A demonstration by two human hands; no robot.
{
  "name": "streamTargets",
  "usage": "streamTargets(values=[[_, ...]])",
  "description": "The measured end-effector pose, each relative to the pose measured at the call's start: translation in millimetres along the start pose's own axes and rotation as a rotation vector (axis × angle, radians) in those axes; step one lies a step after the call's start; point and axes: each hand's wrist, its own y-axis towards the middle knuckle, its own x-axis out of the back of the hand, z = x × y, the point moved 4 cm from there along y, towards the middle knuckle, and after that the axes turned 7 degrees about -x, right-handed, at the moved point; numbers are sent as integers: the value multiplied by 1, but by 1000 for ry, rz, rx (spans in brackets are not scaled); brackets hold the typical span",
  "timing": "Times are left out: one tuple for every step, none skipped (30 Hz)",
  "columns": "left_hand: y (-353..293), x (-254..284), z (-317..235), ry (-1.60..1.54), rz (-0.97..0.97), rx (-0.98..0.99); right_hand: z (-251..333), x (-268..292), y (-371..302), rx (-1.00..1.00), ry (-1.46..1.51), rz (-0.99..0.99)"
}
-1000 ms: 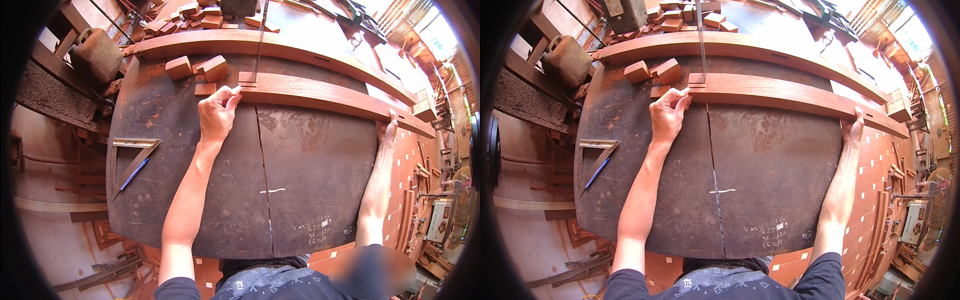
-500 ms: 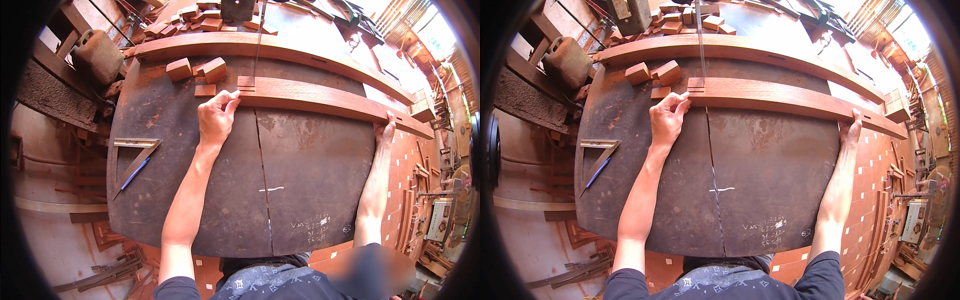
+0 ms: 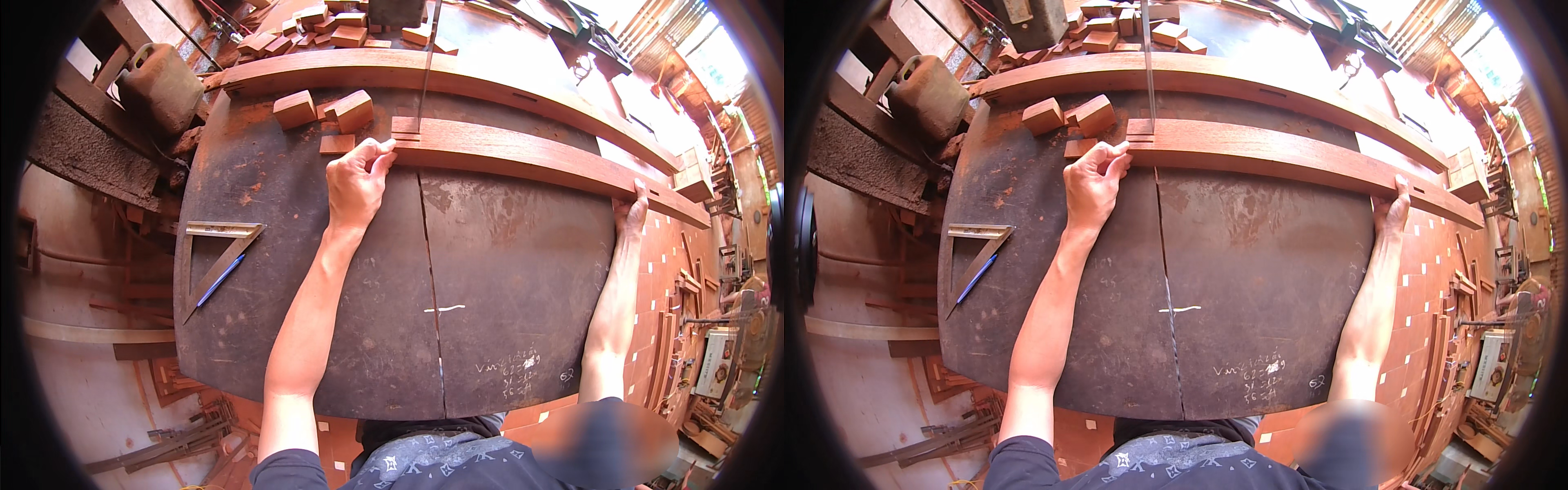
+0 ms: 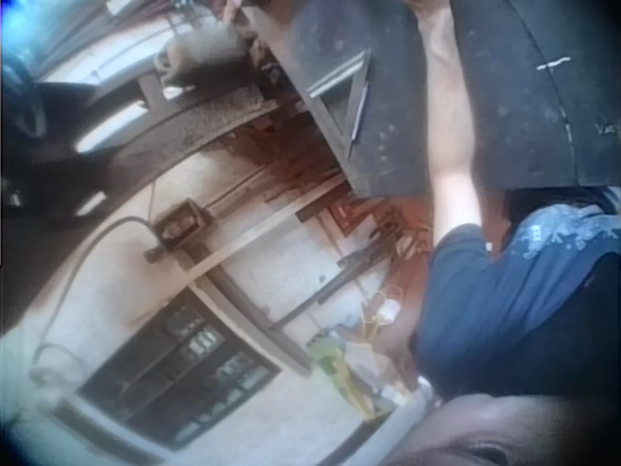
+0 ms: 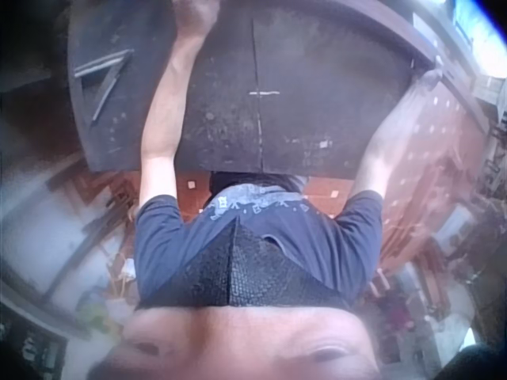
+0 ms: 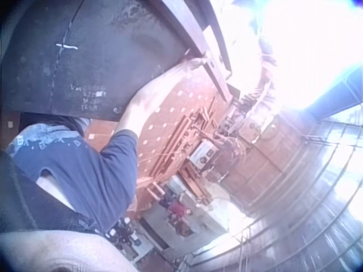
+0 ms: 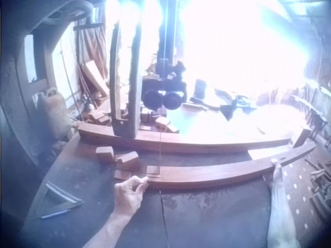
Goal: The person uses a bandsaw to cut a long wooden plank into smaller pieces. They then move to a jointer to smooth the edges of the cut pieces. Finally, they return to the bandsaw to cut additional notches into the plank.
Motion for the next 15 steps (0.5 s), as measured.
streamTargets(values=[[0,0,0,2,-7,-5,-1,-3,-2,-2,3,-4],[-1,0,1,-6,-10,-3,-2,-7,-5,-4,6,-7],[-1,0,1,-16,-14,-2,-1,-8,-6,2,3,-16],[-1,0,1,-25,-18,-1,-2,-9,-7,7,-1,-25],[-1,1,1,-14,-16,-4,-2,-11,-8,12,-4,-33],[0,1,1,-8,-14,-9,-1,-7,-5,9,-4,-33],[0,0,0,-2,-11,-14,0,-4,-3,4,-4,-33],[0,-1,1,-8,-13,-10,0,-1,-1,0,-4,-33],[1,-1,1,-9,-15,-6,0,-2,-1,-1,-5,-30],[1,-1,1,-11,-18,-2,-1,-2,-1,-2,-6,-28],[0,0,2,-1,-8,13,-2,-3,-1,-3,-7,-25],[1,0,1,7,3,26,-2,-2,0,-1,-10,-26],[1,0,0,15,14,39,-2,-1,0,1,-13,-26],[2,0,-1,13,9,28,-1,0,1,4,-16,-27],[1,0,0,13,3,20,-2,-2,0,3,-14,-28]])
